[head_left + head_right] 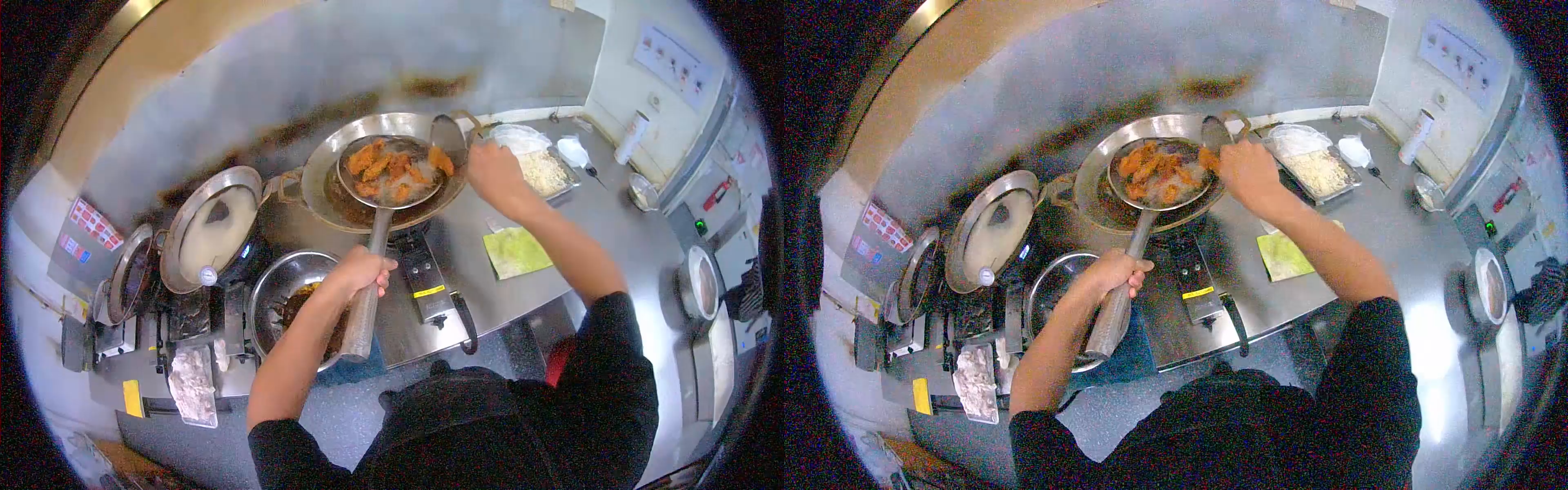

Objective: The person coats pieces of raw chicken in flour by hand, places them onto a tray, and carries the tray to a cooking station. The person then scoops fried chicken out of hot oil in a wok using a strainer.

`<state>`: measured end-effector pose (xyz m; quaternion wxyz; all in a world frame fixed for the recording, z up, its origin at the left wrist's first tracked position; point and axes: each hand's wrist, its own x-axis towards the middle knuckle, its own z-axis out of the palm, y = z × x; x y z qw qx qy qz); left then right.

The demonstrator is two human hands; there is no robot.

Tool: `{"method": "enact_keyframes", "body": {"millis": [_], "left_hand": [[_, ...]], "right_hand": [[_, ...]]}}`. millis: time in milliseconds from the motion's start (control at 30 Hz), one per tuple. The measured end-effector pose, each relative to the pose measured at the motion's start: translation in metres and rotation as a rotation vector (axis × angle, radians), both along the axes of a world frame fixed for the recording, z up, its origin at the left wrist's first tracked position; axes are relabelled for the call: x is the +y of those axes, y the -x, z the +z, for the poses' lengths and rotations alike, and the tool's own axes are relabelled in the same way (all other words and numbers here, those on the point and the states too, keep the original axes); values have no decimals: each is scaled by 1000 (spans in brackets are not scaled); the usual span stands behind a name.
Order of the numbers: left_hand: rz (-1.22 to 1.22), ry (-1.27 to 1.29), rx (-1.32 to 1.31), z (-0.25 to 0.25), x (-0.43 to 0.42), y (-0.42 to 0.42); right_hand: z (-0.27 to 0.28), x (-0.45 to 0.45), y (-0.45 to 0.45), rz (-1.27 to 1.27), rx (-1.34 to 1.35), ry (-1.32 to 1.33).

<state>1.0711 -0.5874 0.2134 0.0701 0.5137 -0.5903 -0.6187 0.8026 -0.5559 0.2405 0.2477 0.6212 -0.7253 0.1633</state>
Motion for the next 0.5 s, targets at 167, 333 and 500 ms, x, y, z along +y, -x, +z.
{"method": "enact_keyframes", "body": {"millis": [167,333,500], "left_hand": [[54,-215,204,-5,-1,-3],[71,-274,290,-3,3,-12],[27,-201,334,-8,19,-25]], "right_hand": [[-17,12,-10,36,-33,86],[-4,27,0,-26,-121,0],[-11,36,43,-20,-151,135]]}}
